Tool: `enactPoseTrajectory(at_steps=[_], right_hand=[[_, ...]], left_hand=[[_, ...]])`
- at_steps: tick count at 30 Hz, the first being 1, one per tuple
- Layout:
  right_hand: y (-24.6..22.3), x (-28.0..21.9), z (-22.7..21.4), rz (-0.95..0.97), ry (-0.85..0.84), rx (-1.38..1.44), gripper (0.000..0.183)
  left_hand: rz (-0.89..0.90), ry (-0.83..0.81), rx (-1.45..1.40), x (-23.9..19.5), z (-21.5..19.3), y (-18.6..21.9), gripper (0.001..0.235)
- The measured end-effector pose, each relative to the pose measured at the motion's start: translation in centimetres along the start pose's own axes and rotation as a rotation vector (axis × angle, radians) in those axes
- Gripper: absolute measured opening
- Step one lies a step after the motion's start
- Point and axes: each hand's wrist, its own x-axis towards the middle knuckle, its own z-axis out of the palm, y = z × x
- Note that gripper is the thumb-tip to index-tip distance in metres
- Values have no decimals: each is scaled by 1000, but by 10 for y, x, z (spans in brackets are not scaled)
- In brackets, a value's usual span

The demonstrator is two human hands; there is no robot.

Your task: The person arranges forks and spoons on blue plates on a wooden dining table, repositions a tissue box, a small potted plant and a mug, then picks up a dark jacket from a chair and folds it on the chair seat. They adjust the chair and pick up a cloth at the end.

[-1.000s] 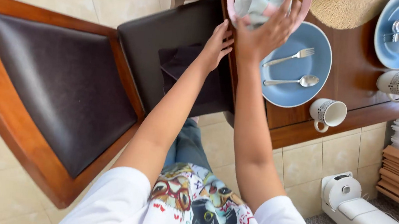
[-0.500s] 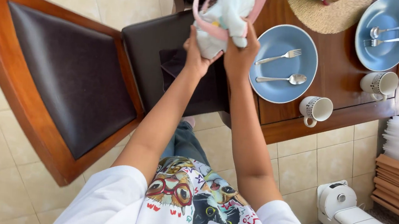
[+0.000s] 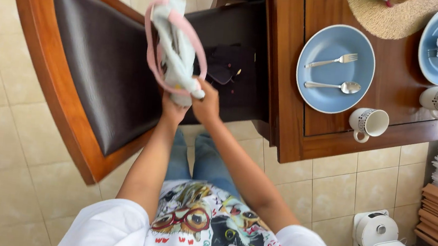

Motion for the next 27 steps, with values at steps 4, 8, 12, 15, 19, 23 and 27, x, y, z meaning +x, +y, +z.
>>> enactPoseTrajectory(at_steps=[4,8,12,15,19,23,27], right_hand=[[34,-14,31,96,-22,-160,41],[56,-30,53,214,-23,-273,39],[54,-46,70,402,-14,-339,35],[55,-44,73,460,35,-352,39],[53,-52,72,459,89,-367,60],[54,-80,78,394,159,-272,82],[43,-123,97,328,316,-316,108]], left_hand=[[-201,325,481,28,-42,21,64],[-301,524,934,67,-102,13,67],[-245,335,616,58,-103,12,69],[-189,406,560,50,-81,14,68],[191,417,272,76,-78,14,63],[530,567,501,13,83,56,60],[1350,494,1281,-6,148,64,53]])
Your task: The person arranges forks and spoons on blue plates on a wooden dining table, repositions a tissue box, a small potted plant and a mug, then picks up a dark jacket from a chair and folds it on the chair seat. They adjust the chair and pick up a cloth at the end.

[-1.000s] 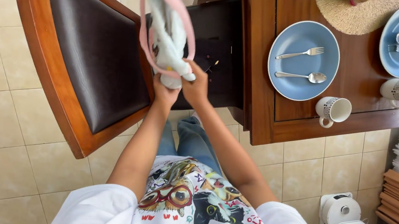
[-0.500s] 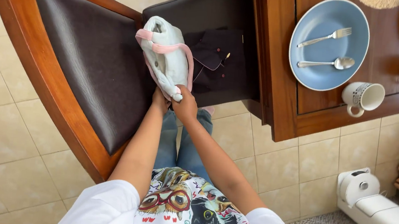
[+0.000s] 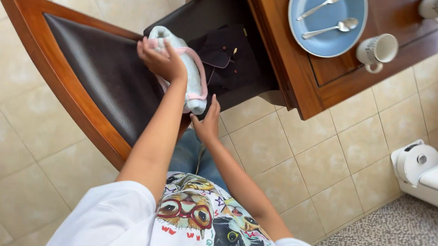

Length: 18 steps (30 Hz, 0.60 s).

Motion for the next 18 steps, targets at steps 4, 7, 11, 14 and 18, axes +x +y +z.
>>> enactPoseTrajectory(at_steps=[4,7,11,14,18], right_hand=[[8,-37,21,85,53,17,106],[13,-53,47,347,-38,140,101],[-21,-57,47,745,-136,336,100],[-29,-75,65,922,-248,455,89],[-21,-63,91,983,-258,494,84]], left_hand=[[324,-436,145,-2,-9,51,27],[354,-939,164,4,-17,51,23],[680,-1135,390,19,-32,28,24],[742,-1276,717,24,-34,-13,34],[712,-1597,1080,33,-28,-27,43]])
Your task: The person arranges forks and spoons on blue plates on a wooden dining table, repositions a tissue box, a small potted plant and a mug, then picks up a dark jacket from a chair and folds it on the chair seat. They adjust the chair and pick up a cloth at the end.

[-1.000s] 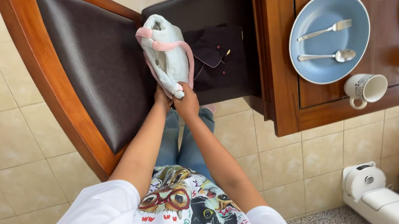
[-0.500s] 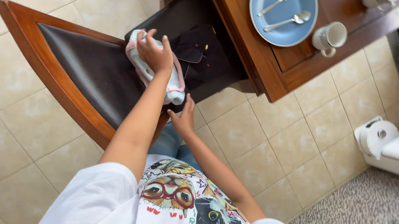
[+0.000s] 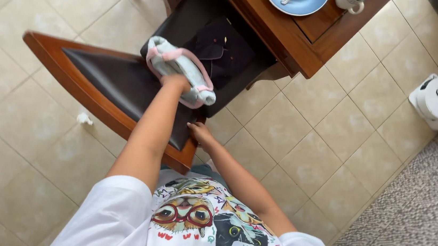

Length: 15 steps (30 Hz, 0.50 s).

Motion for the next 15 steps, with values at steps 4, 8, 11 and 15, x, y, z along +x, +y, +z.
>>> enactPoseTrajectory(at_steps=[4,8,11,15], right_hand=[[9,88,25,-35,-36,-101,83],[-4,151,32,-151,116,-53,88],[8,176,39,-285,304,-145,98],[-12,126,43,50,297,-407,95]], left_hand=[[-166,-337,181,19,-12,-38,63],[-91,-292,234,44,-16,-87,74],[8,-250,373,46,-9,-113,86],[-54,-366,482,20,-50,-126,85]])
